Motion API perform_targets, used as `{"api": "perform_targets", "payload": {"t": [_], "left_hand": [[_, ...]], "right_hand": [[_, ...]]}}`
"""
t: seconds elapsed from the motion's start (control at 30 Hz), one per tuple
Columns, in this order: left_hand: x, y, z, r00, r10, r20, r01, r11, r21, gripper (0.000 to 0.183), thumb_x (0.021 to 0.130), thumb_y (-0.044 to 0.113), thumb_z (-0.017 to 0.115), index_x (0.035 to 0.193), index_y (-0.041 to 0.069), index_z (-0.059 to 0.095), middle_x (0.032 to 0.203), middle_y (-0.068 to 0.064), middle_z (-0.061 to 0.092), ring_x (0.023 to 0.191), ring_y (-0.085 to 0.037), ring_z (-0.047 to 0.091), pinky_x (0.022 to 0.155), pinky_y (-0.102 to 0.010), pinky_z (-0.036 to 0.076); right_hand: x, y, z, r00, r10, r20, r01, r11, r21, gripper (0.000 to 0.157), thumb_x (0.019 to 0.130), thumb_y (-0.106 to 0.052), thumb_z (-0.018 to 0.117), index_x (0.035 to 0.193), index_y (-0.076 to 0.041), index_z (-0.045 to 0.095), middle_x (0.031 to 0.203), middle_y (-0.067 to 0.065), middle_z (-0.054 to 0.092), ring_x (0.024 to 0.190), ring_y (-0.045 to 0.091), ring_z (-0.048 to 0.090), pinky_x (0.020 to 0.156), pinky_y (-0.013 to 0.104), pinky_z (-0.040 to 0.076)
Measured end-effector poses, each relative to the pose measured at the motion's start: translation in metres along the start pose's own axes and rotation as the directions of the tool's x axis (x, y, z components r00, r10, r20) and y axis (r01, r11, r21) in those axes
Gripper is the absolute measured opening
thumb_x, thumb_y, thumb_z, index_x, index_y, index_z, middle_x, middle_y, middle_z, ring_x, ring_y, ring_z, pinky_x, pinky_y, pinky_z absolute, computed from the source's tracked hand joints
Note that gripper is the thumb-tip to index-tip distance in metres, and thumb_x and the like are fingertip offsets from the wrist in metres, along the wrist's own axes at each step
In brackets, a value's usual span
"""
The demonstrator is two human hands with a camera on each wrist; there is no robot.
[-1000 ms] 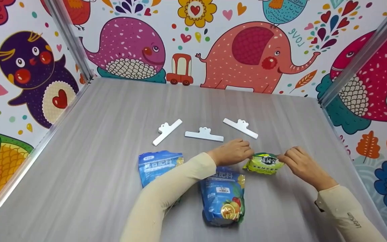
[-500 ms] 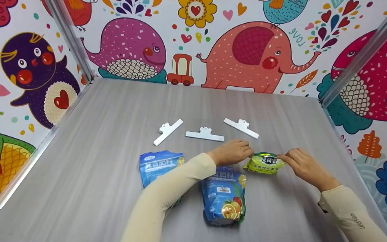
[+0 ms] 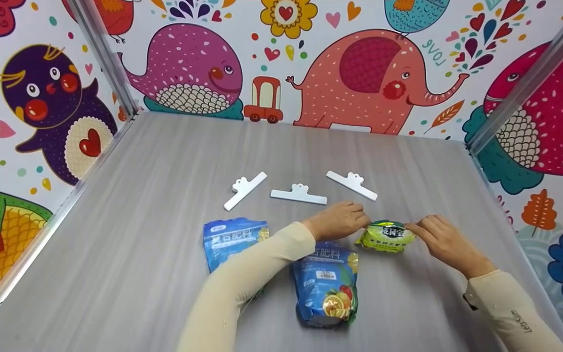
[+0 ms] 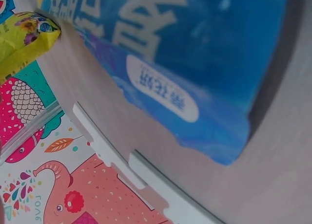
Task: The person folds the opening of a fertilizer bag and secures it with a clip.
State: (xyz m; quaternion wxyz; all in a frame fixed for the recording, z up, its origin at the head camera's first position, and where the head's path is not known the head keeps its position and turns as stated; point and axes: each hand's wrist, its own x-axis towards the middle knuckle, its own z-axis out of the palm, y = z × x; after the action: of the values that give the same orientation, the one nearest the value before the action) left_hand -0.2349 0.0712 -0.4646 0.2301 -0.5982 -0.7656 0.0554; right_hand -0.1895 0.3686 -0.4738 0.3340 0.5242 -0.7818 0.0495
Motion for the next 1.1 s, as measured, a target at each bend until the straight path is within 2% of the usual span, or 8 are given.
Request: {"api": "perform_targets", "payload": {"t": [0.13, 0.37, 0.7, 0.93, 1.1], "left_hand": [[-0.0011, 0.0001, -0.0001, 1.000, -0.007, -0.011, 0.007, 1.000, -0.012, 0.015, 0.101, 0.009, 0.057, 0.113, 0.013, 0.066, 0.106, 0.005, 0.070, 0.099, -0.011, 0.059, 0.086, -0.024, 0.045], [-0.0010, 0.0005, -0.0010, 1.000, -0.012, 0.013, 0.013, 1.000, -0.028, 0.016, 0.101, 0.011, 0.058, 0.115, 0.013, 0.066, 0.109, 0.004, 0.069, 0.100, -0.011, 0.058, 0.089, -0.022, 0.045], [-0.0017, -0.0001, 0.0015, 0.999, -0.032, 0.003, 0.033, 0.998, -0.044, 0.015, 0.103, 0.021, 0.056, 0.114, 0.015, 0.066, 0.108, 0.006, 0.070, 0.100, -0.010, 0.059, 0.085, -0.022, 0.045], [0.0001, -0.0022, -0.0001, 0.997, -0.039, 0.061, 0.042, 0.998, -0.051, 0.023, 0.106, 0.031, 0.049, 0.116, 0.017, 0.065, 0.112, 0.007, 0.069, 0.101, -0.010, 0.058, 0.084, -0.022, 0.044], [-0.0010, -0.0019, -0.0013, 0.994, -0.074, 0.083, 0.078, 0.996, -0.038, 0.029, 0.107, 0.036, 0.045, 0.119, 0.018, 0.064, 0.112, 0.007, 0.069, 0.101, -0.011, 0.058, 0.085, -0.024, 0.045]], "right_hand": [[-0.0007, 0.0000, 0.0003, 1.000, 0.014, 0.001, -0.014, 1.000, -0.008, 0.040, 0.109, -0.006, 0.029, 0.108, 0.004, 0.067, 0.086, 0.009, 0.057, 0.076, 0.023, 0.055, 0.066, 0.036, 0.049], [-0.0009, -0.0014, 0.0004, 0.999, 0.028, -0.021, -0.028, 1.000, 0.005, 0.039, 0.109, -0.006, 0.030, 0.107, 0.004, 0.067, 0.085, 0.009, 0.057, 0.075, 0.023, 0.055, 0.066, 0.036, 0.048], [0.0012, -0.0029, 0.0014, 0.998, 0.044, -0.054, -0.042, 0.998, 0.037, 0.036, 0.108, -0.006, 0.033, 0.106, 0.005, 0.067, 0.081, 0.005, 0.052, 0.069, 0.017, 0.047, 0.061, 0.028, 0.041], [0.0017, -0.0035, 0.0029, 0.997, 0.042, -0.064, -0.039, 0.998, 0.040, 0.037, 0.109, -0.006, 0.032, 0.106, 0.005, 0.067, 0.080, 0.005, 0.050, 0.069, 0.015, 0.045, 0.059, 0.027, 0.039], [0.0012, -0.0031, 0.0031, 0.997, 0.046, -0.062, -0.043, 0.998, 0.041, 0.038, 0.109, -0.006, 0.031, 0.106, 0.005, 0.067, 0.080, 0.005, 0.050, 0.069, 0.016, 0.045, 0.059, 0.027, 0.039]]}}
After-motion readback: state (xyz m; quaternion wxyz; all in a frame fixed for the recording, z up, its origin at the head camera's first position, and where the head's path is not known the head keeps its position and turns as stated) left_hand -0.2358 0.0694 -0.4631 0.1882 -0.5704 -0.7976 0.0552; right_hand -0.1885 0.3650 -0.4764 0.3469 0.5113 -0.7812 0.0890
